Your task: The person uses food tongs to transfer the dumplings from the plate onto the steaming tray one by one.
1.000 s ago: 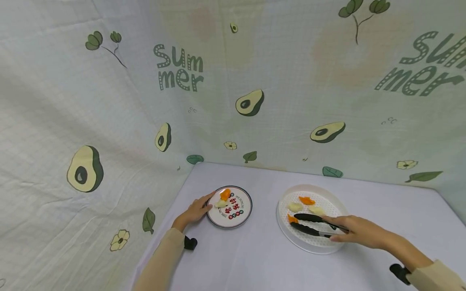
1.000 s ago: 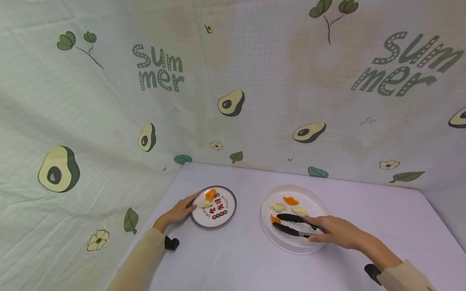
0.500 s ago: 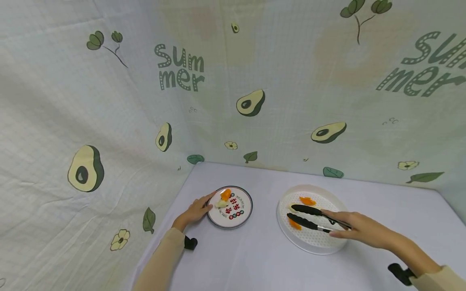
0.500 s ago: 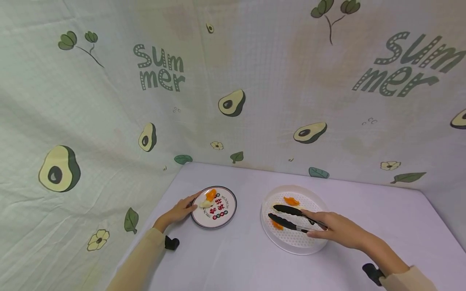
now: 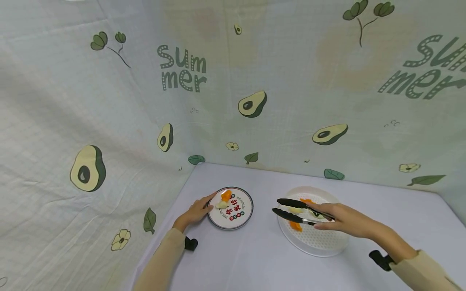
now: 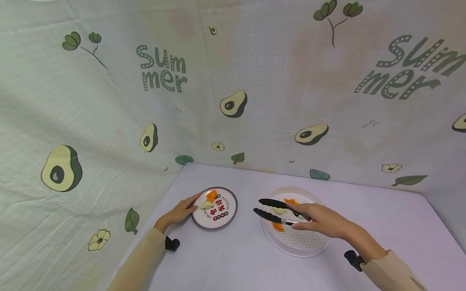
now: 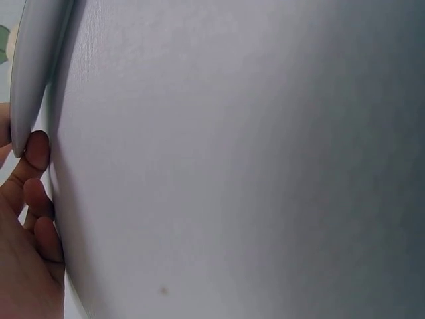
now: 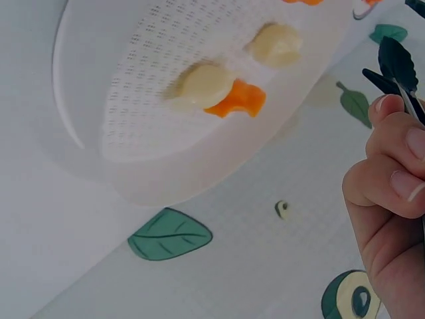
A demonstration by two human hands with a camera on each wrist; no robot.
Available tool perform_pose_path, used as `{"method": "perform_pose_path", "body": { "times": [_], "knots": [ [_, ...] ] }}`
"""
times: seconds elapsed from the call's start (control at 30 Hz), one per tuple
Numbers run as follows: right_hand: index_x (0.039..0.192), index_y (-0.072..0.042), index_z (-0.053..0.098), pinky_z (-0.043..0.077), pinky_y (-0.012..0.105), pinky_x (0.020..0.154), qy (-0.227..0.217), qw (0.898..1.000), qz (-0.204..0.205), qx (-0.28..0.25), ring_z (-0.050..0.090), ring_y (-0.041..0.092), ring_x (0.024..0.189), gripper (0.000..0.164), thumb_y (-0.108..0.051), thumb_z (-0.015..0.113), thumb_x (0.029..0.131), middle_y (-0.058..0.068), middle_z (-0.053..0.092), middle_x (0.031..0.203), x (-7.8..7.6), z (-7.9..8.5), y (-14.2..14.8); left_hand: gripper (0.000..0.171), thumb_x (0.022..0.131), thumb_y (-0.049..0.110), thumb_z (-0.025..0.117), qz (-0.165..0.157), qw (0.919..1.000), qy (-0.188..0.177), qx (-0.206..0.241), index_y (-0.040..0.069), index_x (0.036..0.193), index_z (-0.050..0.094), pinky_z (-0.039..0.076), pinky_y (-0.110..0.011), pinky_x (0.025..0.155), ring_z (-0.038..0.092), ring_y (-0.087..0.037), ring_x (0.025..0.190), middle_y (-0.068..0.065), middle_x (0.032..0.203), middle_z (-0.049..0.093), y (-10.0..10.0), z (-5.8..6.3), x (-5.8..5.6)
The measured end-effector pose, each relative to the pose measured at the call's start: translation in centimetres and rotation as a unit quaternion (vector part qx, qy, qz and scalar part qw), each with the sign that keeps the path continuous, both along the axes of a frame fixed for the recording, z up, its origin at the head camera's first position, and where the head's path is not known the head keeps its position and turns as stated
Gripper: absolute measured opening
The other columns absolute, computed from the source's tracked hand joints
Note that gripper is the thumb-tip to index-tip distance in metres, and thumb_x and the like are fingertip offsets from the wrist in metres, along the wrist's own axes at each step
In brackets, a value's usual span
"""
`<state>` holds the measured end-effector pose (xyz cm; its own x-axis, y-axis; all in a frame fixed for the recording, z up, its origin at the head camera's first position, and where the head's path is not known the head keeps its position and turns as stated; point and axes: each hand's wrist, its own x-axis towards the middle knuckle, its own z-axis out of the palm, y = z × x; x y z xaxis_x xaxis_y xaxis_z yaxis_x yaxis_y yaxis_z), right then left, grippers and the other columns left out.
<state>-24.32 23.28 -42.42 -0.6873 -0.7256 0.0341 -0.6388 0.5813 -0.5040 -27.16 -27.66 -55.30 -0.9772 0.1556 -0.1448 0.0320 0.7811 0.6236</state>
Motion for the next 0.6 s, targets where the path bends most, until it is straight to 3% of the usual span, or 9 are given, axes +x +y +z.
{"method": "perform_pose_path", "body": {
  "times": [0.1, 0.33, 0.5, 0.6],
  "knots": [
    [0.145, -0.001, 0.050, 0.052, 0.047, 0.091, 0.014, 1.000, 0.012, -0.004, 0.059, 0.033, 0.119, 0.066, -0.042, 0.066, 0.095, 0.013, 0.060, 0.137, -0.4, 0.1, -0.9, 0.057, 0.104, 0.029, 0.053, 0.001, 1.0000, -0.001, 0.000, 0.024, 0.157, 0.033, 0.027, -0.064, 0.108, 0.041, -0.036, 0.125, -0.015, 0.155, 0.039, 0.1, 0.0, 0.1],
    [0.147, -0.003, 0.048, 0.050, 0.041, 0.092, 0.016, 0.999, 0.034, 0.005, 0.058, 0.015, 0.110, 0.069, -0.046, 0.064, 0.096, 0.007, 0.057, 0.140, -1.6, 0.3, -3.4, 0.056, 0.104, 0.027, 0.052, 0.001, 1.0000, 0.005, 0.003, 0.022, 0.157, 0.035, 0.027, -0.064, 0.108, 0.041, -0.037, 0.126, -0.016, 0.155, 0.039, 0.2, 0.3, 0.2],
    [0.148, -0.004, 0.047, 0.047, 0.051, 0.098, 0.007, 0.998, 0.055, 0.008, 0.055, 0.028, 0.124, 0.070, -0.047, 0.063, 0.095, 0.009, 0.054, 0.144, -2.7, 0.2, -5.6, 0.056, 0.104, 0.026, 0.053, 0.001, 1.0000, 0.004, 0.001, 0.022, 0.157, 0.035, 0.027, -0.064, 0.108, 0.041, -0.038, 0.128, -0.016, 0.155, 0.039, 0.2, 0.3, 0.2],
    [0.148, -0.003, 0.047, 0.047, 0.050, 0.097, -0.004, 0.997, 0.071, 0.010, 0.057, 0.028, 0.122, 0.071, -0.047, 0.064, 0.095, 0.011, 0.055, 0.143, -3.3, 0.0, -7.2, 0.056, 0.104, 0.026, 0.053, -0.001, 1.0000, 0.002, 0.002, 0.023, 0.157, 0.034, 0.026, -0.064, 0.109, 0.040, -0.038, 0.129, -0.016, 0.155, 0.039, 0.2, 0.4, 0.2]
  ]
}}
